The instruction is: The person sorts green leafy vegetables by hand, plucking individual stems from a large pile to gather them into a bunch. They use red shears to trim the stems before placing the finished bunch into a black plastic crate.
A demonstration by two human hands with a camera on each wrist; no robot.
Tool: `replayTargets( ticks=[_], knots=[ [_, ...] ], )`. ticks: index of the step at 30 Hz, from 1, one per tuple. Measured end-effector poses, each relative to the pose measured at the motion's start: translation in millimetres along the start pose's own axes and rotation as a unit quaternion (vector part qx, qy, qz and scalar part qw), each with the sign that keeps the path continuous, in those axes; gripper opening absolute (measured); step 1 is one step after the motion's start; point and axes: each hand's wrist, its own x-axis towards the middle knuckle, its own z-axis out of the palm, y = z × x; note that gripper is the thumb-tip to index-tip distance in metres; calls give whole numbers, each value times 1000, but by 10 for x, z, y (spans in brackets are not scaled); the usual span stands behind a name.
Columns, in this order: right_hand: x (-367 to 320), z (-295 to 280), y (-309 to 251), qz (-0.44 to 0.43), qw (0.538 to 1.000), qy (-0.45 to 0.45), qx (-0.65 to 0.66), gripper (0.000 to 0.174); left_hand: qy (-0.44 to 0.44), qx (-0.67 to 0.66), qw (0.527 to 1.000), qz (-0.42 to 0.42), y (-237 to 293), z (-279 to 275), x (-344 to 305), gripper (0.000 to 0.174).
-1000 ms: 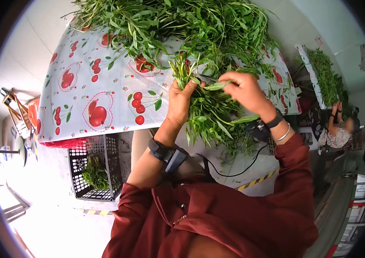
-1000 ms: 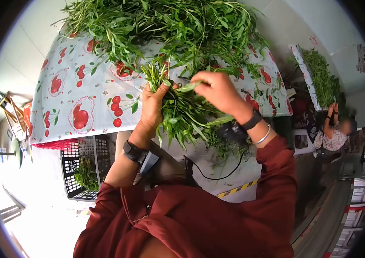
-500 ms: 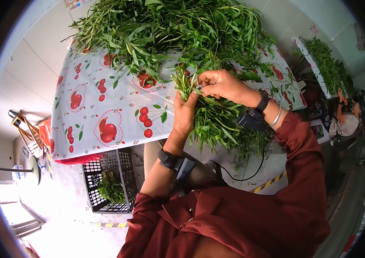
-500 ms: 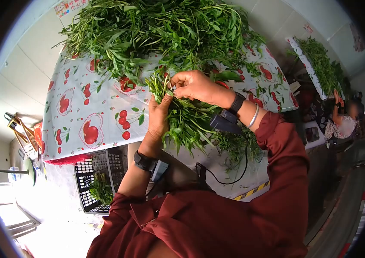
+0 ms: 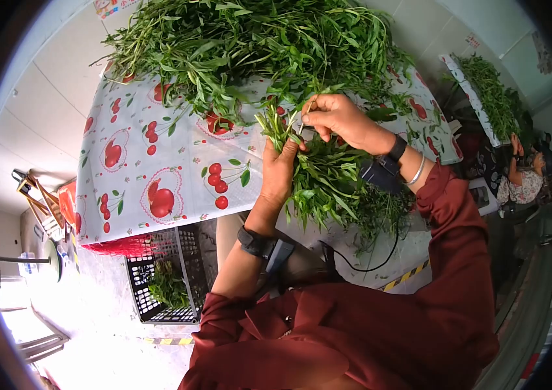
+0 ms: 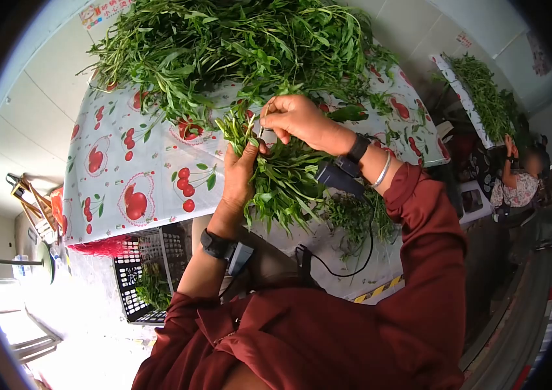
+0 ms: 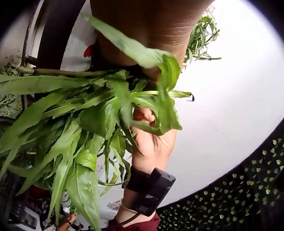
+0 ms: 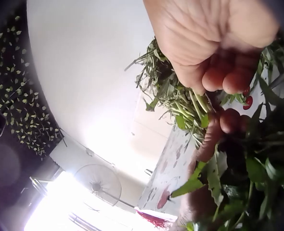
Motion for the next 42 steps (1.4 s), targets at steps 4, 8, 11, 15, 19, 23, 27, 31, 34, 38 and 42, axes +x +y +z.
replayTargets(
  ticks=[4, 8, 11, 15, 19, 23, 27, 31, 34, 38, 42],
  knots=[
    [4, -102, -109, -26, 997, 58, 35, 14, 3, 10, 1000, 23, 13, 21, -7, 16],
    [-18, -192, -193, -53, 994, 94, 7, 13, 2, -8, 1000, 23, -1, 20, 6, 14],
    [-56, -250, -242, -61, 992, 107, 3, 14, 2, 26, 999, 21, 8, 2, -4, 14],
    [-175, -534, -238, -52, 978, 166, -116, 18, -1, -16, 999, 29, -13, 10, 5, 15],
    [-432, -1065, 43, 14, 867, 226, -444, 26, 11, 0, 1000, 20, -12, 17, -12, 17],
    [-817, -1317, 288, 20, 796, 298, -527, 29, 22, 32, 998, 47, -36, -28, -4, 15],
    [-1211, -1334, 592, -72, 809, 357, -462, 16, 32, -11, 999, 11, 46, 21, -46, 13],
    [-1497, -1310, 909, -4, 808, 422, -410, 23, 17, -21, 999, 27, 48, 16, -36, 14],
    [-1613, -1291, 1221, 32, 823, 446, -350, 18, 23, -18, 999, 30, 11, -35, -24, 12],
    [-1531, -1194, 1356, -71, 741, 519, -420, 15, 20, -32, 999, 37, 20, -17, -37, 14],
    [-1477, -1135, 1318, -65, 712, 545, -438, 13, 56, 29, 997, 39, 33, -25, -47, 16]
  ],
)
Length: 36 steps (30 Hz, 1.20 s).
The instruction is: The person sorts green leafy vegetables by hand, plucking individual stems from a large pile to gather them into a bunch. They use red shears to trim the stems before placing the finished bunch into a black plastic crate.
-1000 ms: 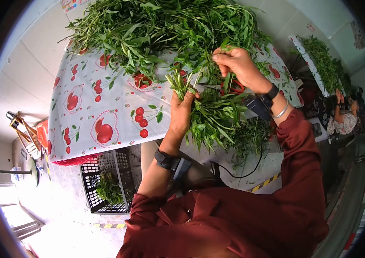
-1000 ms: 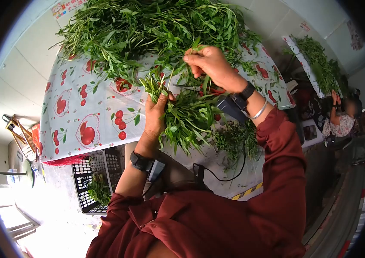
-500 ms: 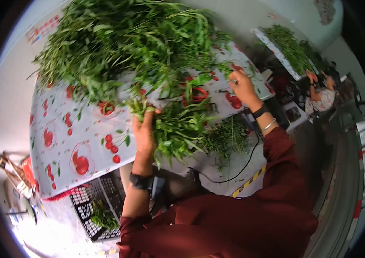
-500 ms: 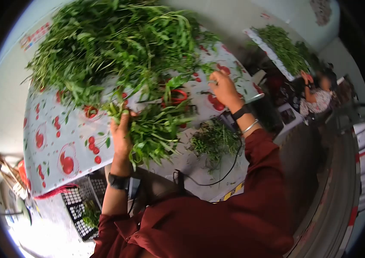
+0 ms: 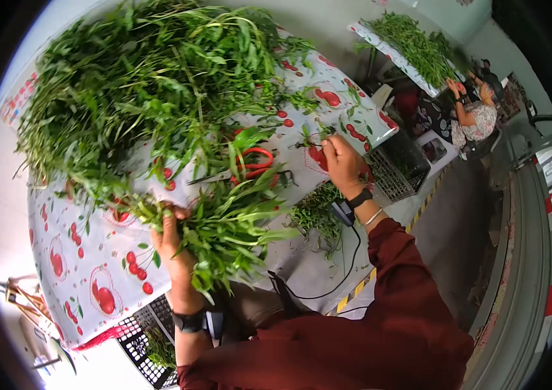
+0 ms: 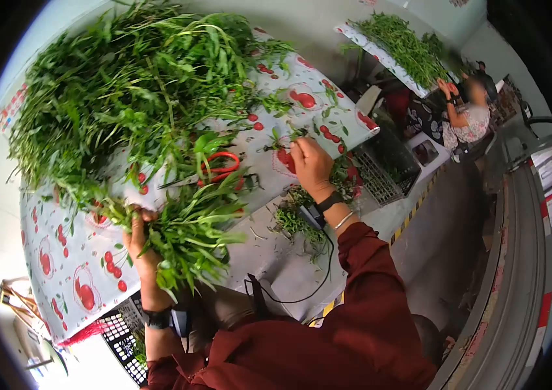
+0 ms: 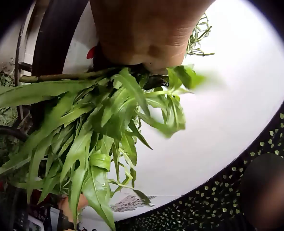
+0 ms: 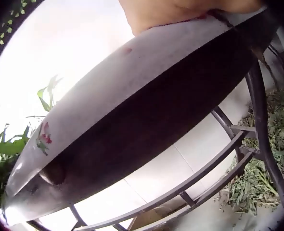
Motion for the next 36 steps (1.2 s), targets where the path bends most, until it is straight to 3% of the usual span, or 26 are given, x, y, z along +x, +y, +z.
replayTargets(
  ticks=[9, 14, 33, 36],
  knots=[
    [-10, 39, 45, -10, 998, 51, 39, 7, -28, -66, 997, -16, -56, -85, 63, 13],
    [-19, 52, 66, -17, 996, 72, 48, 6, -1, -64, 998, -24, -44, -22, 24, 16],
    [-29, 64, 42, -5, 999, 48, 25, 9, -37, -84, 996, -22, -36, -4, 30, 14],
    [-29, 47, 23, -8, 999, 36, 19, 10, -18, -27, 999, 1, -46, -13, 30, 17]
  ],
)
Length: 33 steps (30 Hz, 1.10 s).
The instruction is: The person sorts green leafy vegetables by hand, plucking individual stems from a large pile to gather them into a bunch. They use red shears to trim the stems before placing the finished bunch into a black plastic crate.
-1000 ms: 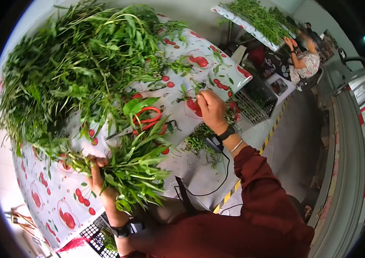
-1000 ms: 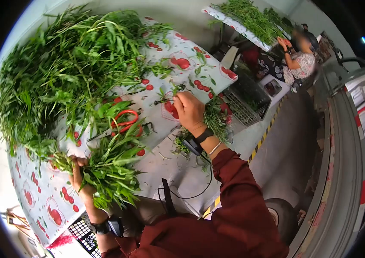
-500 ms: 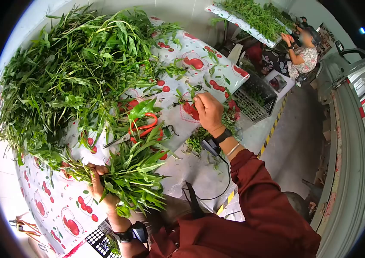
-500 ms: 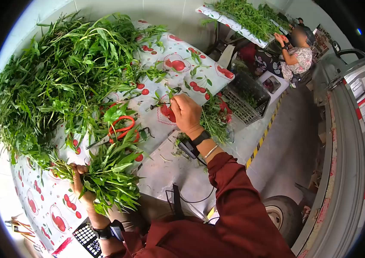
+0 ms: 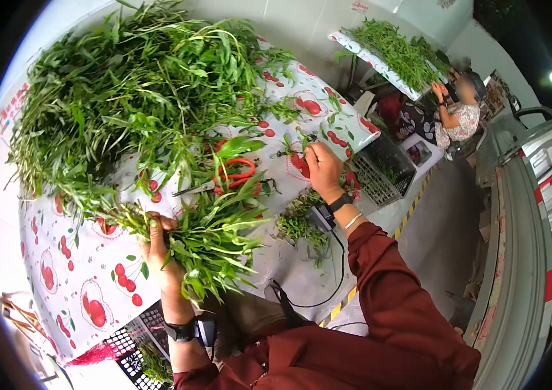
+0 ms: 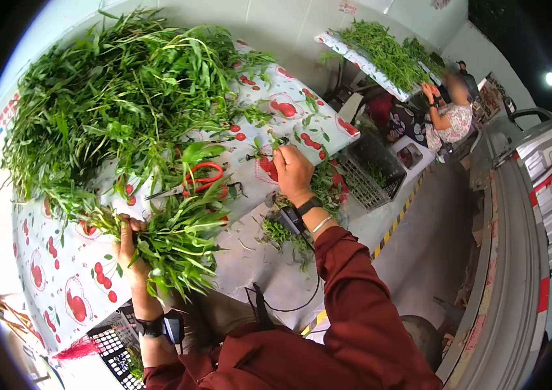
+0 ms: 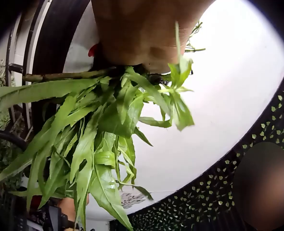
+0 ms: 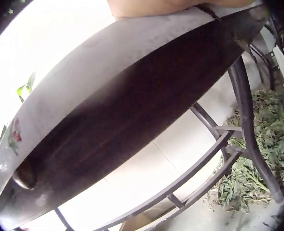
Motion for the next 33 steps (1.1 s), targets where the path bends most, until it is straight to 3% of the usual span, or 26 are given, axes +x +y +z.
replayTargets(
  ticks=[14, 16, 18, 20, 21, 22, 24, 29, 31, 33],
  knots=[
    [4, -12, -3, -23, 1000, 4, -17, 13, -18, -28, 999, 1, 34, 12, -14, 11],
    [47, -57, -38, 106, 991, -77, 20, 16, -19, -12, 1000, 8, 17, -7, 3, 11],
    [86, -75, -55, 100, 990, -80, 54, 19, -29, -22, 999, 15, 18, -4, 10, 12],
    [121, -96, -87, 17, 986, -141, 82, 18, -39, -10, 999, 16, 15, -8, 5, 16],
    [120, -117, -119, 8, 975, -198, 98, 17, -40, -27, 999, 15, 3, -6, 7, 13],
    [136, -112, -138, 11, 976, -198, 96, 17, -41, -27, 999, 12, 0, -7, 8, 13],
    [225, -79, -134, -84, 959, -262, 67, 16, -32, -7, 999, 15, 4, -22, -3, 17],
    [699, 57, 603, -3, 954, -298, 20, 25, -50, -47, 998, 9, -17, -27, 18, 16],
    [867, 49, 614, -20, 971, -224, -86, 29, -33, -31, 999, 5, 8, 0, 2, 16],
    [1025, 95, 479, -1, 969, -243, -29, 29, -13, -16, 1000, -6, 64, 56, -28, 14]
  ],
)
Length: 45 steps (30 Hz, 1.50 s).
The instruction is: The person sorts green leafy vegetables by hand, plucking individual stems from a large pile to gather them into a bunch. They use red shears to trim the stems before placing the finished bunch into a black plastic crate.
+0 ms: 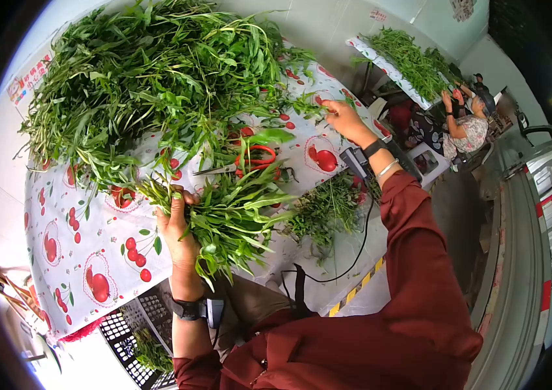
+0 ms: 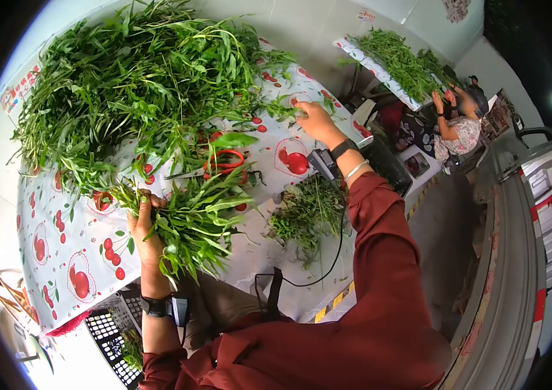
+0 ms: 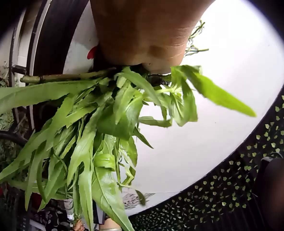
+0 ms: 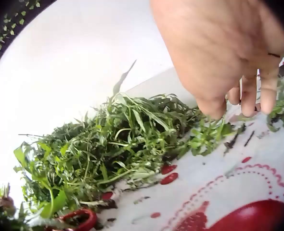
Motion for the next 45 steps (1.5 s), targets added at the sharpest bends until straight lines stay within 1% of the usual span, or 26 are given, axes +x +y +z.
replayTargets(
  ticks=[1, 2, 3, 5, 7, 10, 12, 13, 14, 15, 17, 18, 19, 21, 22, 25, 26, 27, 29, 30, 31, 33, 35, 37, 38, 45],
  knots=[
    [44, -69, -64, 9, 998, -14, 55, 29, 0, 0, 1000, 0, 4, -1, 8, 14],
    [77, -126, -239, -10, 998, -44, 43, 28, -5, 0, 1000, 4, -1, -2, 7, 14],
    [118, -106, -332, -8, 998, -43, 43, 28, -9, 0, 1000, 9, -5, -4, 4, 14],
    [221, -1, -518, -28, 995, -84, 42, 27, -10, 0, 1000, 6, -2, 3, 2, 13],
    [310, 144, -694, -39, 993, -91, 59, 25, 1, 9, 1000, 4, 5, 8, -6, 13],
    [459, 352, -881, -78, 986, -94, 113, 25, 14, -22, 1000, -8, 1, 21, -9, 11],
    [529, 491, -935, -174, 974, -122, 78, 32, 9, -13, 1000, -3, 3, 19, -9, 11],
    [557, 550, -955, -220, 964, -134, 60, 37, 6, 10, 1000, 0, -4, -2, -7, 17],
    [593, 617, -971, -246, 957, -152, 28, 44, 7, 0, 1000, -1, -5, 7, -7, 17],
    [599, 651, -957, -246, 957, -152, 30, 44, 8, -9, 1000, -4, -5, 13, -15, 17],
    [599, 671, -922, -195, 958, -212, -10, 40, 6, -4, 1000, -1, -12, 2, 5, 17],
    [594, 655, -895, -193, 960, -201, -14, 31, 4, 0, 1000, -1, -21, -8, -7, 17],
    [561, 624, -856, -192, 960, -204, -14, 31, 7, -1, 1000, -3, -22, -12, -12, 17],
    [494, 560, -711, -189, 967, -169, 6, 22, 2, -18, 1000, -8, -13, 1, -11, 16],
    [441, 554, -641, -178, 975, -130, 20, 15, -5, -10, 1000, -7, -1, 3, -9, 15],
    [321, 355, -541, -147, 984, -103, 12, 10, -9, -12, 1000, -6, 18, 15, -11, 14],
    [325, 347, -495, -167, 983, -69, 34, 9, -7, -14, 1000, -6, 17, 14, -11, 14],
    [304, 300, -429, -168, 983, -69, 33, 9, -6, -9, 1000, -9, 14, 12, -8, 14],
    [239, 202, -343, -77, 993, -77, 36, 11, -3, -5, 1000, -12, 14, 9, -10, 13],
    [231, 189, -276, -55, 994, -77, 52, 13, 3, -10, 1000, -11, 11, 15, -8, 12],
    [219, 164, -237, -56, 994, -77, 51, 13, 9, -15, 1000, -11, 9, 20, -5, 11],
    [205, 125, -188, -11, 992, -68, 109, 15, 5, -15, 1000, -10, -1, 12, 3, 12],
    [196, 91, -192, -5, 992, -60, 110, 15, 3, -11, 1000, -13, 0, -12, -15, 13],
    [200, 34, -246, 90, 977, -70, 181, 14, -4, -16, 1000, -9, 7, 10, -9, 13],
    [209, 38, -252, 81, 977, -61, 188, 11, 14, -25, 1000, -10, 24, 48, -13, 12],
    [265, -3, -503, 70, 960, -64, 263, 9, 18, -21, 1000, -13, 39, 56, -15, 11]
  ],
)
